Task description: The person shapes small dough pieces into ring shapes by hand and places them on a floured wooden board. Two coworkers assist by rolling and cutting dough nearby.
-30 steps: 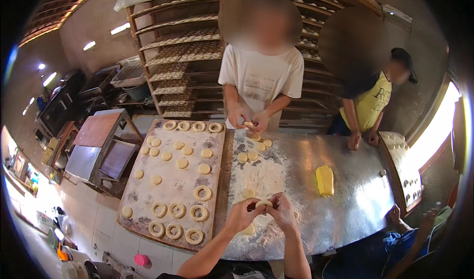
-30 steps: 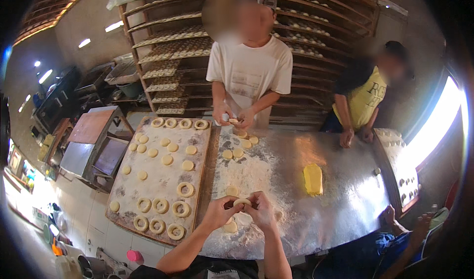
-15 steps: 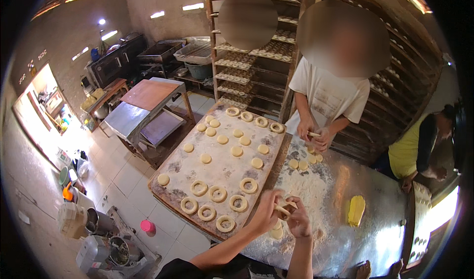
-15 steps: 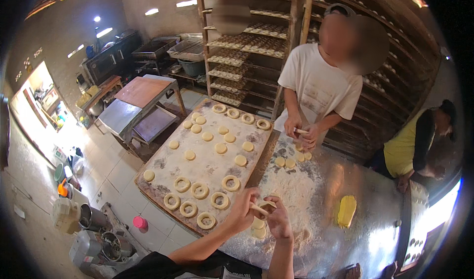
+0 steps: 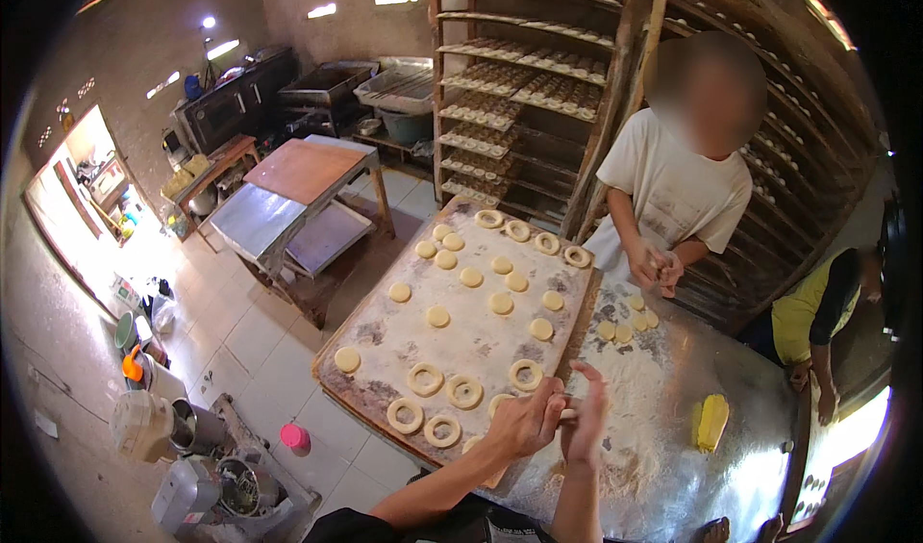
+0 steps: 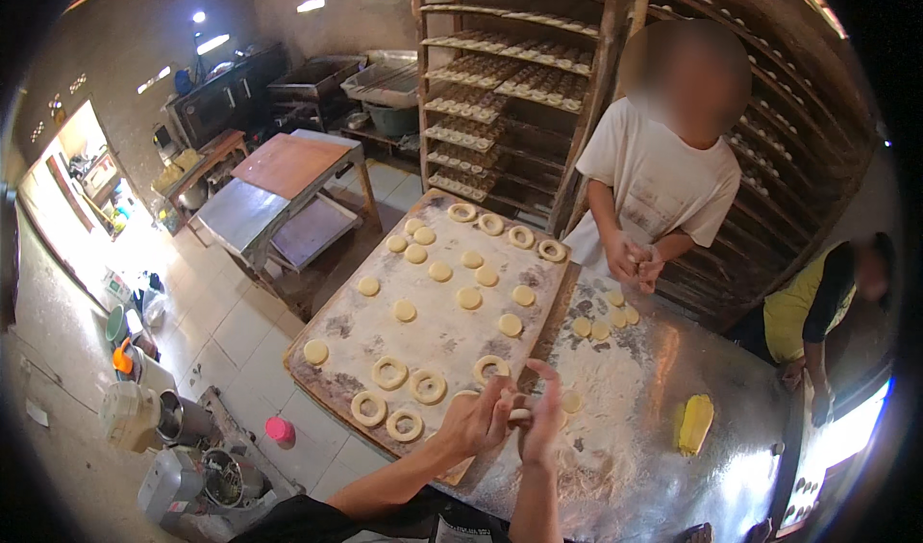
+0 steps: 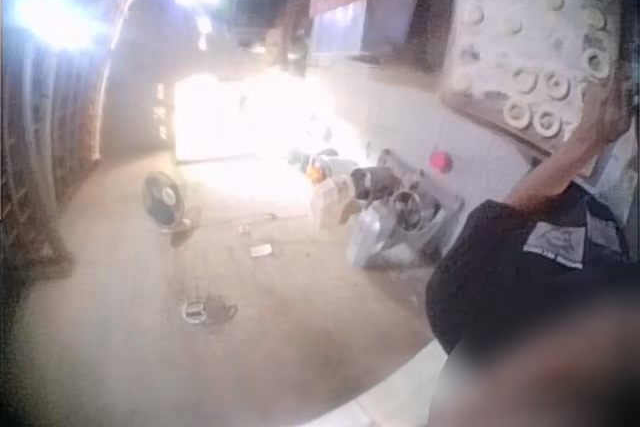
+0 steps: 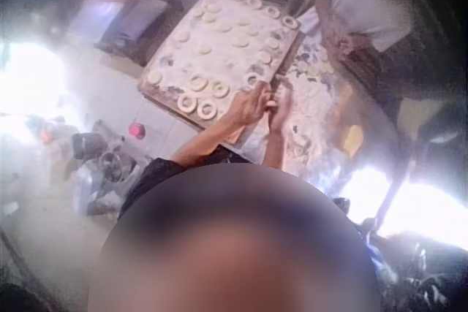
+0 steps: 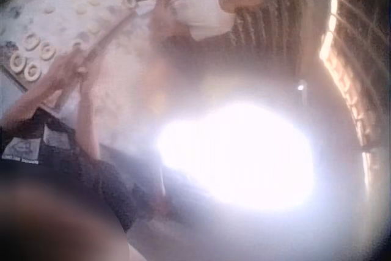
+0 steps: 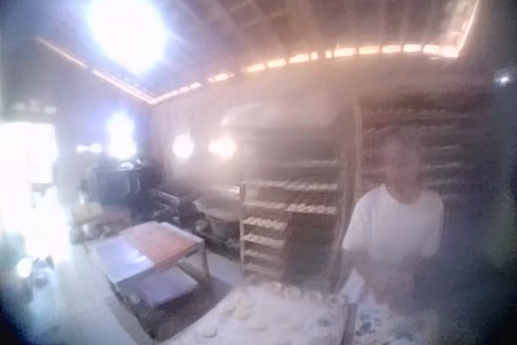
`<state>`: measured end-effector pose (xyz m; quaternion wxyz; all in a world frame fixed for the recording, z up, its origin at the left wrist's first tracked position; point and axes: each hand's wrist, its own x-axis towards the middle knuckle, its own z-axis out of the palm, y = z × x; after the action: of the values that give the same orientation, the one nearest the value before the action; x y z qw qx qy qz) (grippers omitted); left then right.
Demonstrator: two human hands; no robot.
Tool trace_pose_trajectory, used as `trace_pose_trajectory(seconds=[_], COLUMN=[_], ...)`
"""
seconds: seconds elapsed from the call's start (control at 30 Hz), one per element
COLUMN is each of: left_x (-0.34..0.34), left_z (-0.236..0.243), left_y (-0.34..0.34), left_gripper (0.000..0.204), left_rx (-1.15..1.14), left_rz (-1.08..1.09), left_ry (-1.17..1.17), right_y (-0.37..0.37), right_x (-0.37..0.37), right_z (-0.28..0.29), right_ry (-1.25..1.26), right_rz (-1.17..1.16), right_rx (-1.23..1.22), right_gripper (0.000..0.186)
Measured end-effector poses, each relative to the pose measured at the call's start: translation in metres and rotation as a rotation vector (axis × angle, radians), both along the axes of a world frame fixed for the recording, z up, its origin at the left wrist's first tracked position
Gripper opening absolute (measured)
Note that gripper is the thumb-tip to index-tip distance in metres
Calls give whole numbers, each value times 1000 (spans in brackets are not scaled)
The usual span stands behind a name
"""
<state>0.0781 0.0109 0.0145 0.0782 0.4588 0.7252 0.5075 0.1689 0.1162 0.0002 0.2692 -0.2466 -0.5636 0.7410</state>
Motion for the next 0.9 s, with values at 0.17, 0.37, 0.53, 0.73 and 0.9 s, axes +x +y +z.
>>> trace_pose_trajectory(seconds=[0.17, 0.37, 0.53, 0.73, 0.9], left_x=[-39, -88, -130, -162, -179], left_z=[-15, -27, -36, -38, -46], left_y=[-28, -64, -90, -114, -122], left_gripper=[29, 18, 9, 10, 10], left_rx=[95, 177, 258, 250, 132], left_rz=[53, 198, 308, 341, 397], left_ry=[-120, -226, -18, 112, -73], right_y=[-18, -49, -70, -84, -99], right_x=[-42, -100, -151, -195, -219], right_z=[-7, -7, -21, -38, -32], right_ry=[286, 471, -241, 236, 92], right_rz=[317, 505, 546, 488, 454], right_rx=[-22, -167, 591, 318, 135], right_gripper=[98, 90, 81, 64, 67])
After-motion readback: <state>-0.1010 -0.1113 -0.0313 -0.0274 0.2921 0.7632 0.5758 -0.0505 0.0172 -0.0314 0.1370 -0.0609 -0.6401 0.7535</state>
